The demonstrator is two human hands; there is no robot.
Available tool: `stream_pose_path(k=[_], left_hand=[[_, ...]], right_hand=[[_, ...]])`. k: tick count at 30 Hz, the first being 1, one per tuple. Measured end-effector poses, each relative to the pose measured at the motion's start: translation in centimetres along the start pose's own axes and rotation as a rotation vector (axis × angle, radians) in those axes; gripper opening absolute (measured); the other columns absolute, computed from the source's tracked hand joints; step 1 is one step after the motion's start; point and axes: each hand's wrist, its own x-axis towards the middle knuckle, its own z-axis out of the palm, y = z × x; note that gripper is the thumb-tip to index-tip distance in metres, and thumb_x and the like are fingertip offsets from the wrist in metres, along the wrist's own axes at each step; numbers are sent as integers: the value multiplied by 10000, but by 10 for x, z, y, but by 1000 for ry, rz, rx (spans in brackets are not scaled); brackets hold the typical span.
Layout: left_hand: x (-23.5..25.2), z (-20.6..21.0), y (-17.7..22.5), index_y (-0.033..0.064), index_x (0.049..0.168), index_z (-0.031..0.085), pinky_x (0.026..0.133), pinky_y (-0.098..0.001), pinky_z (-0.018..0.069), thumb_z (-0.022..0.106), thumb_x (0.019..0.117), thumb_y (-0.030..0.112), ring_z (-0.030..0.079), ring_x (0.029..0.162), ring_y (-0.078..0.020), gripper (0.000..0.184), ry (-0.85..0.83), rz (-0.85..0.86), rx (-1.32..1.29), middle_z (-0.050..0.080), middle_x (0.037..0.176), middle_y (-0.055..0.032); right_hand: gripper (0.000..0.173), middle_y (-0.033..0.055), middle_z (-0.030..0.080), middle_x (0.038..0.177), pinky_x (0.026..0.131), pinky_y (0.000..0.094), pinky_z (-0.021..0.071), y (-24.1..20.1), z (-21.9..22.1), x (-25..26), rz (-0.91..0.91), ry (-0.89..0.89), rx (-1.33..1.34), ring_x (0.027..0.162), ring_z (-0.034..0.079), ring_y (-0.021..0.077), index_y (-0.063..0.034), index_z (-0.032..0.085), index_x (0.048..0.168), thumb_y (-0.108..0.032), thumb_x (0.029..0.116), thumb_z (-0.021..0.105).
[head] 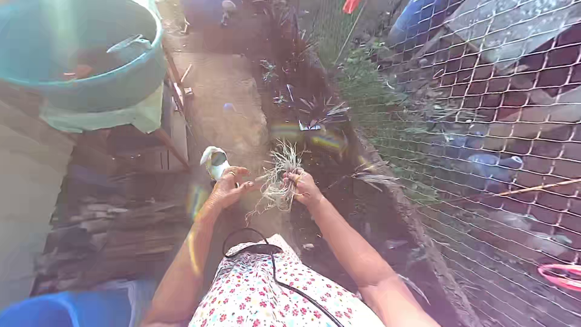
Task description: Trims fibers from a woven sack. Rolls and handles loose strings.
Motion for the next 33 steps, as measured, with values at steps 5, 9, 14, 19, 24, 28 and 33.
stream_pose_path(k=[5, 9, 14, 19, 24, 28, 33], left_hand=[[119, 7, -56, 31, 1519, 423, 1097, -528, 424, 458, 1097, 323, 491, 1365, -332, 514, -248, -351, -340, 489, 1509, -203], [218, 49, -78, -22, 1488, 431, 1086, -505, 430, 18, 1038, 656, 520, 1338, -337, 913, -402, -617, -718, 508, 1472, -244], [358, 50, -54, 68, 1532, 320, 876, -598, 526, -73, 923, 781, 593, 1207, -429, 1017, -233, -490, -1379, 530, 1414, -270], [469, 19, -18, 106, 1255, 560, 772, -415, 593, 55, 1027, 684, 686, 911, -219, 801, -225, -414, -1156, 689, 1025, -82], [565, -13, -11, 86, 1188, 562, 744, -327, 561, 276, 1122, 426, 645, 802, -142, 450, -182, -485, -991, 645, 909, -47], [647, -64, -37, 32, 1272, 551, 759, -346, 555, 405, 1114, 304, 635, 820, -149, 346, 18, -512, -1040, 646, 970, -82], [736, -152, -49, 18, 1294, 510, 772, -317, 570, 440, 1107, 249, 652, 829, -121, 305, 15, -441, -984, 651, 972, -67]], right_hand=[[229, 6, 595, 869, 636, 245, 557, -79, 18, 83, -100, -9, 22, 649, 592, 72, -29, 501, 1268, 13, 1058, 420], [206, -8, 616, 857, 645, 229, 565, -138, 39, 167, -200, -76, 63, 659, 609, 60, -56, 518, 1236, -7, 1065, 414], [225, -19, 635, 848, 640, 250, 569, -194, 54, 275, -155, -112, 216, 670, 624, 69, -94, 525, 1244, -26, 1071, 398], [303, 201, 640, 1071, 813, 393, 566, -200, 61, 391, -185, -66, -553, 877, 656, 242, 68, 515, 1347, -15, 1071, 419], [520, 285, 384, 1567, 1183, 607, 273, -220, 112, 474, -198, -274, -1291, 1465, 357, 435, 56, 444, 1489, -194, 1040, 527], [914, 284, 195, 1656, 1210, 648, 177, -245, 155, 555, -282, -404, -1164, 1537, 201, 436, 50, 222, 1588, -213, 884, 743], [1220, 323, 86, 1659, 1253, 421, 239, -295, 227, 654, -294, -590, -737, 1545, 214, 350, 31, -98, 1601, -13, 748, 772]])
